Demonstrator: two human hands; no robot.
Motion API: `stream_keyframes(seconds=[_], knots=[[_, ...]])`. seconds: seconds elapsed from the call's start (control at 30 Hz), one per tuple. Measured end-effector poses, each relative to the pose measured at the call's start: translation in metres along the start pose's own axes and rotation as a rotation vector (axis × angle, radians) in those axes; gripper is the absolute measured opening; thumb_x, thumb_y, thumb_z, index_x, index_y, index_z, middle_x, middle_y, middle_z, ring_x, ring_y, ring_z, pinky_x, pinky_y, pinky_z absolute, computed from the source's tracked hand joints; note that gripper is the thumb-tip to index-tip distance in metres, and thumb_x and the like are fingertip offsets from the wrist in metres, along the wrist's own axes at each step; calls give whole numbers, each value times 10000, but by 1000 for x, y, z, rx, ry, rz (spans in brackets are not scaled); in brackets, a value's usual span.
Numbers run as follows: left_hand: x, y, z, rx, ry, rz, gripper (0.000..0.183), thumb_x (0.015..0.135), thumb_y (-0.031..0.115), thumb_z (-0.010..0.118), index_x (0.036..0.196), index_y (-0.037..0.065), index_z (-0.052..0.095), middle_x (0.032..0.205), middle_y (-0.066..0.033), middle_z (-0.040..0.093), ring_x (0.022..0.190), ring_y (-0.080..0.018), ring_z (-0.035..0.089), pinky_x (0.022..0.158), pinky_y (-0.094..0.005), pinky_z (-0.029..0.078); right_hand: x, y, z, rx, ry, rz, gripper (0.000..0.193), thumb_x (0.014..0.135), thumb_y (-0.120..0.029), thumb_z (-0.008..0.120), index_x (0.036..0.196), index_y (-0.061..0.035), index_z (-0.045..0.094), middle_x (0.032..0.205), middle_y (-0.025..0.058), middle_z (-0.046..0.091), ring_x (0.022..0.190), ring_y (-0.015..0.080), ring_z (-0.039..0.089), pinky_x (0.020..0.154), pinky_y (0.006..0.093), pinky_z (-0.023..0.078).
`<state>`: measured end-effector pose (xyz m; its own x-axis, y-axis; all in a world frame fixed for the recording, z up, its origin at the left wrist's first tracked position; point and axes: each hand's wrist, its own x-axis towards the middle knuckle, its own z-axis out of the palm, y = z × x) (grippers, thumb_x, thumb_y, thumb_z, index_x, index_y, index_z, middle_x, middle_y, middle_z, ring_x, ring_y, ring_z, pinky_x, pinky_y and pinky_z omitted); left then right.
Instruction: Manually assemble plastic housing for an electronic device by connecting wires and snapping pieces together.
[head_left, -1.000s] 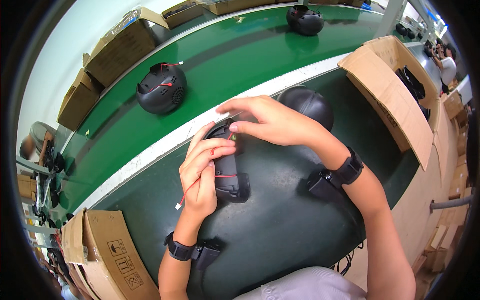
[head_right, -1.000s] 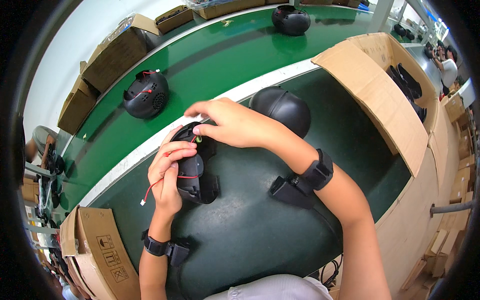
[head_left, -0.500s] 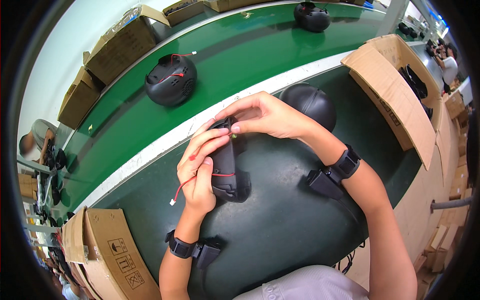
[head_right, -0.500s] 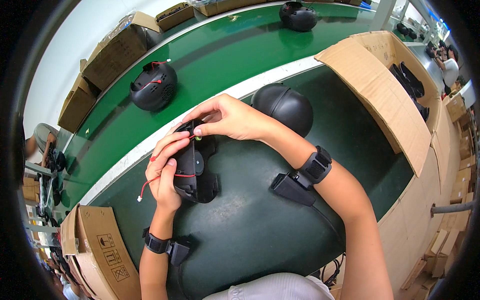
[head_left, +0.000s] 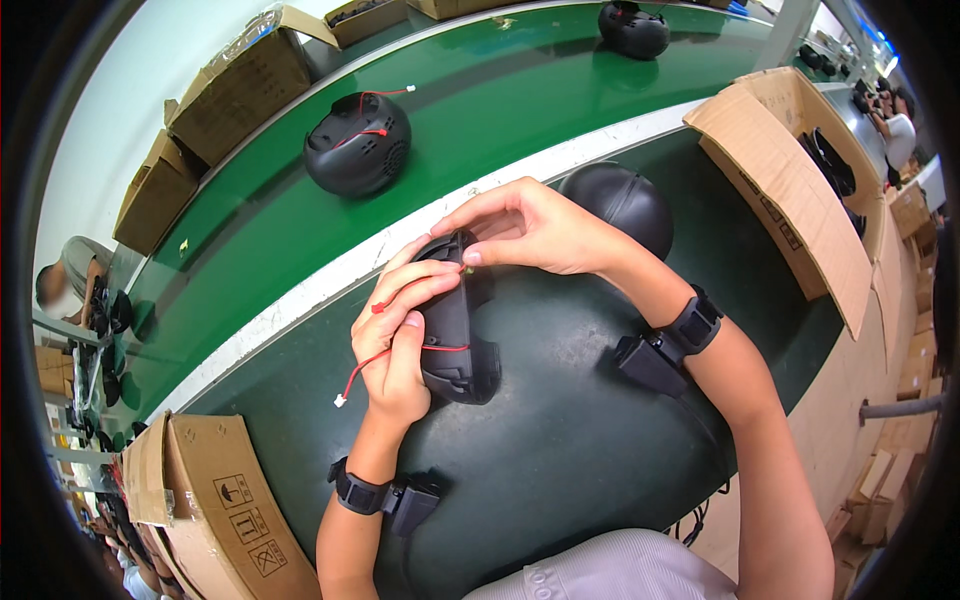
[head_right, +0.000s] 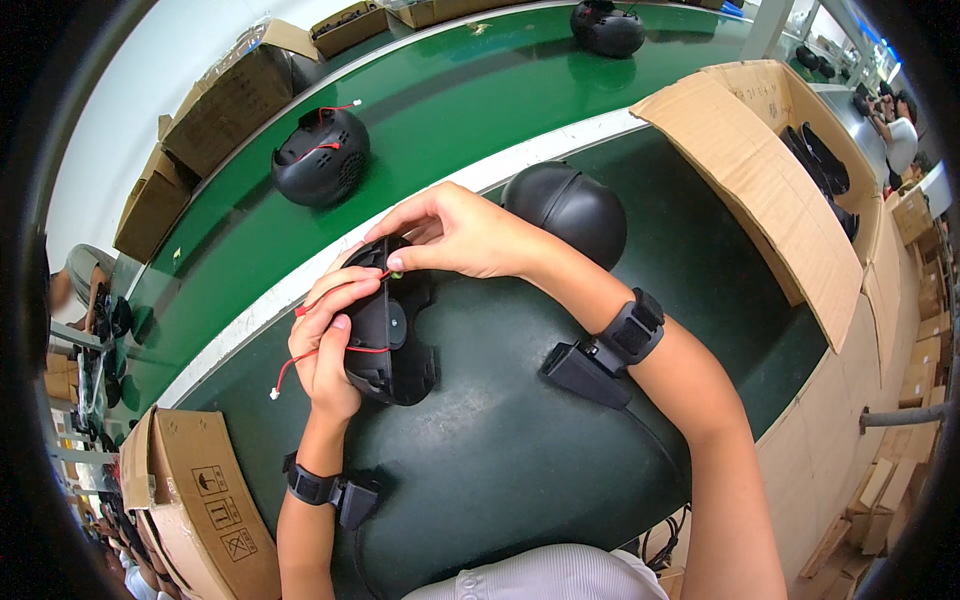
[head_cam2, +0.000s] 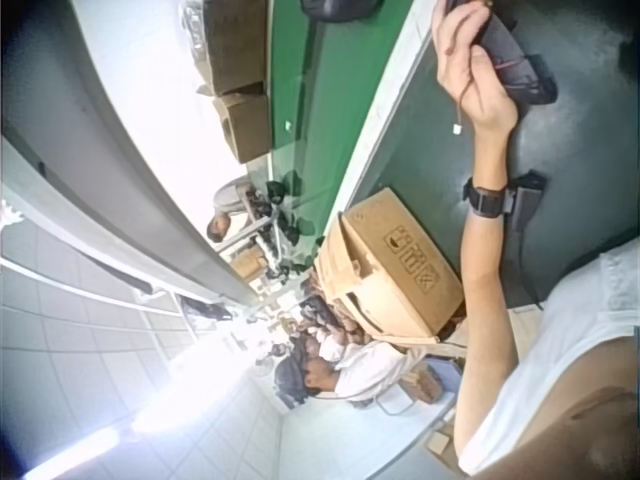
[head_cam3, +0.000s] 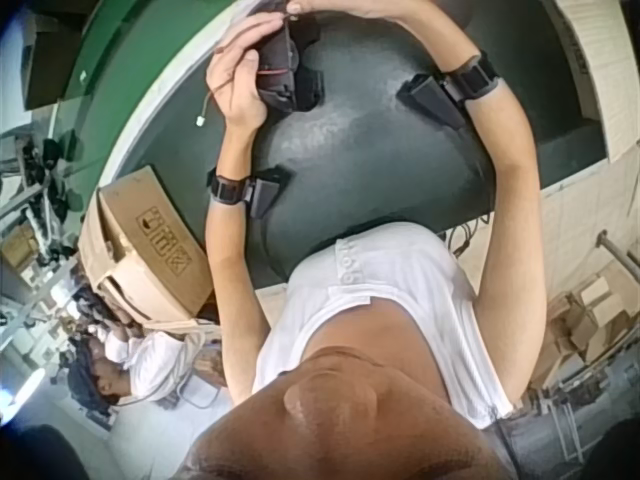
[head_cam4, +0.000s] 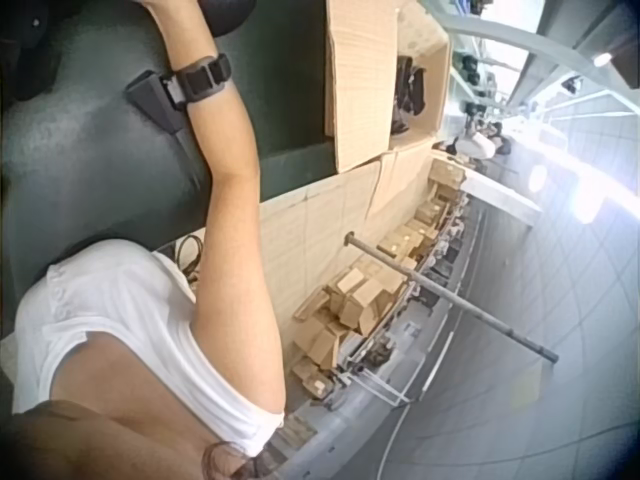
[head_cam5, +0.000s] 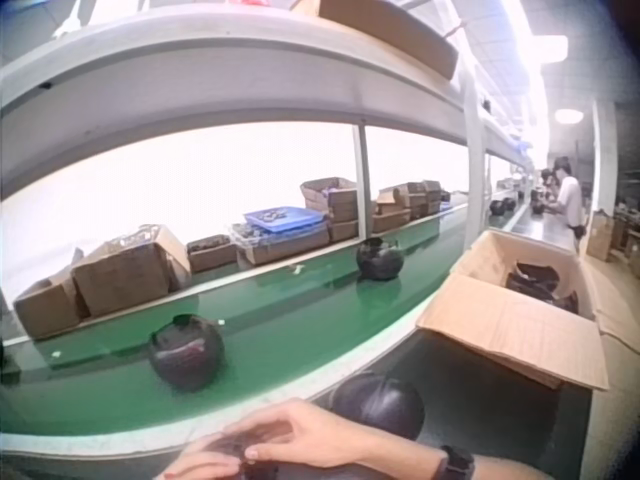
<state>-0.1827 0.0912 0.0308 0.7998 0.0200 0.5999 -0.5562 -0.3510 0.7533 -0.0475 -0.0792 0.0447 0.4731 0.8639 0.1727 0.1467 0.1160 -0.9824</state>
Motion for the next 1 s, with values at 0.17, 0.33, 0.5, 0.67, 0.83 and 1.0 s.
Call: stream_keyframes(seconds=[0.17, 0.33, 0.5, 0.67, 0.83, 1.0], knots=[[1, 5, 3, 17, 33, -25, 328, 867, 90, 431, 1016, -68, 677, 1092, -183, 654, 1244, -399, 499, 1061, -473, 352, 0, 1, -1, -14, -12, -24, 352, 868, -29, 663, 1215, 19, 622, 1175, 115, 653, 1047, 157, 623, 946, 303, 498], [0, 2, 2, -9, 28, -28, 309, 868, 92, 442, 986, -66, 679, 1073, -179, 658, 1246, -404, 493, 1061, -477, 348, 0, 1, -2, 42, -8, 19, 350, 875, -29, 655, 1220, 17, 619, 1162, 109, 656, 1022, 151, 626, 935, 301, 503], [-1, -1, 0, -19, 14, -36, 304, 870, 96, 446, 977, -66, 680, 1061, -177, 661, 1240, -406, 495, 1061, -481, 345, 0, 5, 0, 42, 12, -7, 354, 871, -17, 652, 1221, 23, 615, 1165, 107, 656, 1008, 150, 632, 920, 304, 513], [0, 0, 2, -28, 36, -18, 306, 870, 107, 453, 980, -63, 683, 1064, -176, 662, 1238, -405, 497, 1061, -479, 345, -2, 0, 2, -14, 33, -24, 380, 853, -17, 673, 1228, 10, 614, 1145, 99, 659, 969, 141, 635, 904, 306, 526], [-1, -4, 0, -53, 52, -39, 305, 880, 119, 457, 997, -53, 681, 1072, -175, 658, 1238, -403, 498, 1061, -474, 346, 0, 4, 8, -265, 17, -82, 447, 820, -29, 703, 1256, -38, 605, 1119, 89, 660, 944, 138, 635, 932, 332, 523], [-3, 0, 2, -40, 44, -52, 296, 897, 129, 458, 996, -45, 676, 1075, -172, 653, 1239, -396, 500, 1060, -472, 345, -3, 2, 1, -94, -30, 8, 430, 858, -52, 674, 1273, 1, 577, 1209, 111, 633, 1061, 168, 616, 971, 345, 495]])
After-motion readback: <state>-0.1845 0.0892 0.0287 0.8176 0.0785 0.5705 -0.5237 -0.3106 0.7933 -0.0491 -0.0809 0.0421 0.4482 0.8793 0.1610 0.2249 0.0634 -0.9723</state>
